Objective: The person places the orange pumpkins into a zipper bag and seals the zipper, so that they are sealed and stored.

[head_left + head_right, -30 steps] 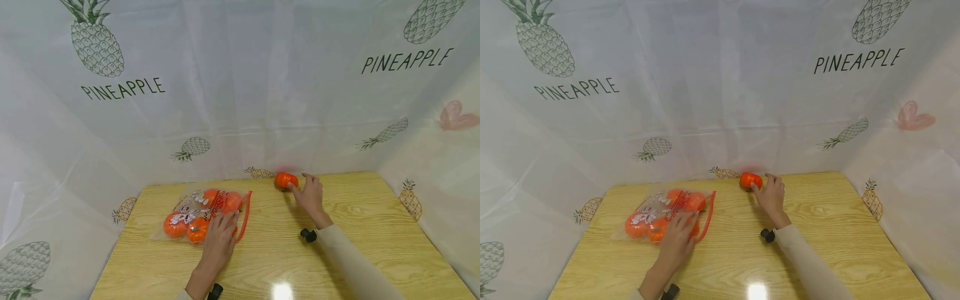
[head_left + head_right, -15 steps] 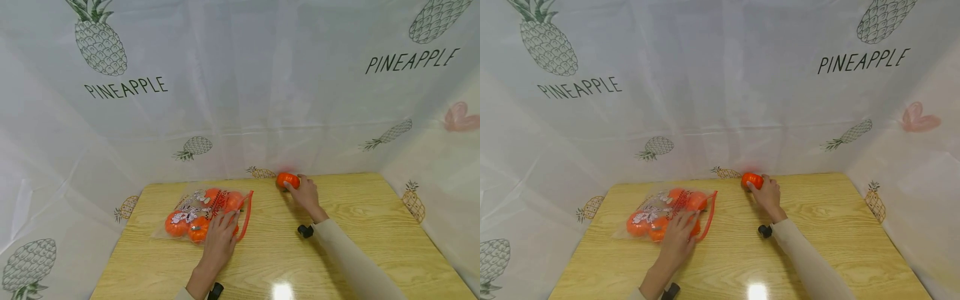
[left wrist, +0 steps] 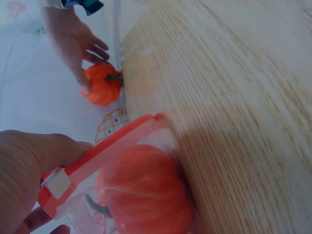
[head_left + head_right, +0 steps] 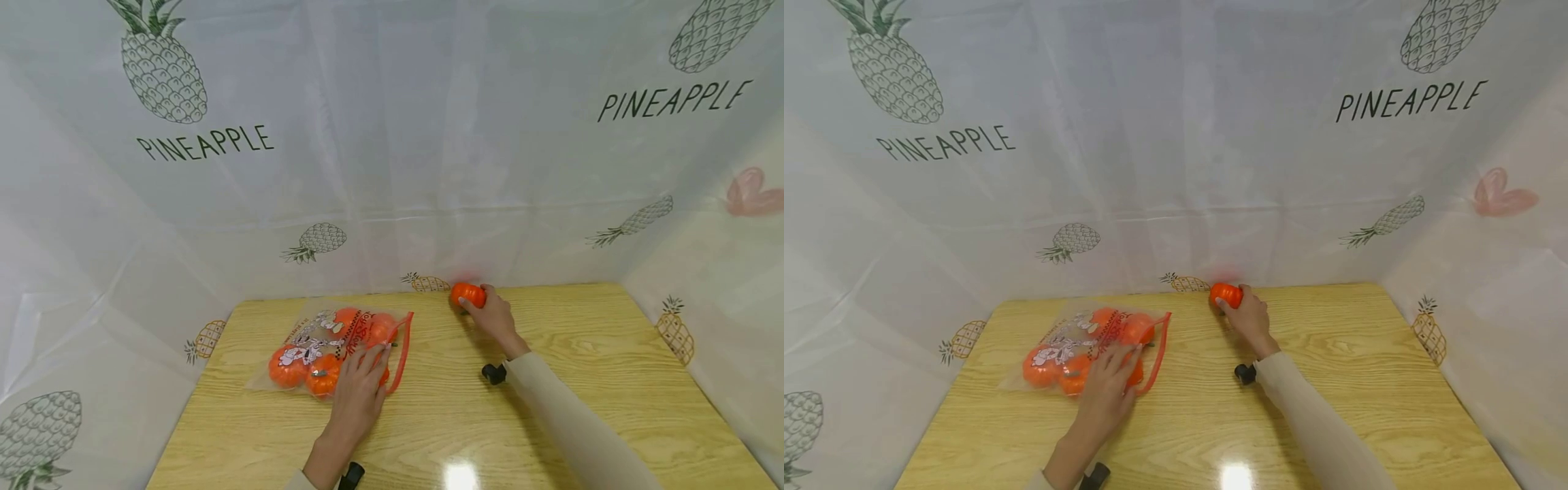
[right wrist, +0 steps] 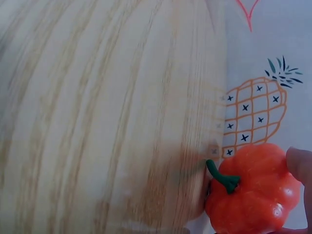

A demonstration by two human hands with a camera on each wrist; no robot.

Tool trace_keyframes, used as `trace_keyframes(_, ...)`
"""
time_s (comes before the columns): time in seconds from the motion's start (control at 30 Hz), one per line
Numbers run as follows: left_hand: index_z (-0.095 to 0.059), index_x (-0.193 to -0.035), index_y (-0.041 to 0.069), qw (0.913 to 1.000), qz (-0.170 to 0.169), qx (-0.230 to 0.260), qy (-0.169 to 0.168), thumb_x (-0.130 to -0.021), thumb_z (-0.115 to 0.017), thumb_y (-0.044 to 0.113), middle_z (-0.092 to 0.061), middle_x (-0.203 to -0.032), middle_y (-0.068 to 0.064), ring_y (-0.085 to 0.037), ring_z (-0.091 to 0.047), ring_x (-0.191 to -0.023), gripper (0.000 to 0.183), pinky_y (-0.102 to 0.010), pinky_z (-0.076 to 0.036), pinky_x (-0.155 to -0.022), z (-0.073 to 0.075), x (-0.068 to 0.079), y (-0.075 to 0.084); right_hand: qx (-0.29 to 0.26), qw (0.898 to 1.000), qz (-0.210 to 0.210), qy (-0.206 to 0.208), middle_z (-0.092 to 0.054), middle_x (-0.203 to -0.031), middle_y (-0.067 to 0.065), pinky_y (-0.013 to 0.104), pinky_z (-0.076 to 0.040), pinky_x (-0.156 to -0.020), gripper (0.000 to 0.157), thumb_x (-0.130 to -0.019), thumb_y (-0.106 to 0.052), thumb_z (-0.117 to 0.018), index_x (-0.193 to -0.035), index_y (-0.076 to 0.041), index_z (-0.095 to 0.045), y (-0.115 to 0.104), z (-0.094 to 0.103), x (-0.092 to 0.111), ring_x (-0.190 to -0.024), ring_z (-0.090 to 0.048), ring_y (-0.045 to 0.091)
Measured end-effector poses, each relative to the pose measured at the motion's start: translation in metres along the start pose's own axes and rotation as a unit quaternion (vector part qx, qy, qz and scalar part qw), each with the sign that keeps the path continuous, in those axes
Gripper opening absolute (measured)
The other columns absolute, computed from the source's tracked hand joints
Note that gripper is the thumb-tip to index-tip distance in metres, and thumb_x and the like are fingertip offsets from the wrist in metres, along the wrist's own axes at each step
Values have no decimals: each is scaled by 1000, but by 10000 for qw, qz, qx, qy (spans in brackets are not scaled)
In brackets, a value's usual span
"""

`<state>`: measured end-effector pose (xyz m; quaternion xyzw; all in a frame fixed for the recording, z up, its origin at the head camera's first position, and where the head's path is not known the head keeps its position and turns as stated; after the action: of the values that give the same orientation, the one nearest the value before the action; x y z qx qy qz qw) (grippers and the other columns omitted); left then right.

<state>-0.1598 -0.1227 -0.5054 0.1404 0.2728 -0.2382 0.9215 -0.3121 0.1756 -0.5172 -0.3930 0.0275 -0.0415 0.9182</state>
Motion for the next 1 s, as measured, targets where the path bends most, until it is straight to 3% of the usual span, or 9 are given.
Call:
trace_keyframes(0.4,-73,-135,6,10000,-26,-95,-4,-73,-94,3,-66,-135,-9,-38,-59,-125,65,-53,-53,-99,0,0,2,-383,9992,51,34,-60,-138,36,58,-57,-95,74,-102,-37,-70,-154,6,-40,3,-3,21,-119,-65,48)
trace_keyframes(0.67,-73,-134,3,9999,-53,-82,38,-73,-93,1,-66,-135,-9,-38,-59,-125,63,-54,-53,-100,0,-1,2,-689,9947,759,114,-63,-134,36,59,-57,-96,71,-98,-26,-78,-149,10,-45,-9,-13,50,-117,-67,47)
trace_keyframes(1.0,-72,-135,3,9999,-40,-77,67,-73,-93,0,-66,-135,-9,-37,-59,-123,65,-54,-52,-100,0,-1,2,-781,9867,1426,18,-64,-137,28,58,-56,-100,69,-90,-19,-86,-144,8,-52,-28,-37,85,-122,-64,44)
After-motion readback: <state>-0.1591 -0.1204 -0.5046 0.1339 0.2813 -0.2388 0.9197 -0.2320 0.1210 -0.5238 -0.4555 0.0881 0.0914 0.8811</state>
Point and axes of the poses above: each hand's wrist, its own x-axis away from the middle knuckle, its own z-axis out of the back of the hand, y = z × x, the point moved 2 cm from there along -x, towards the middle knuckle
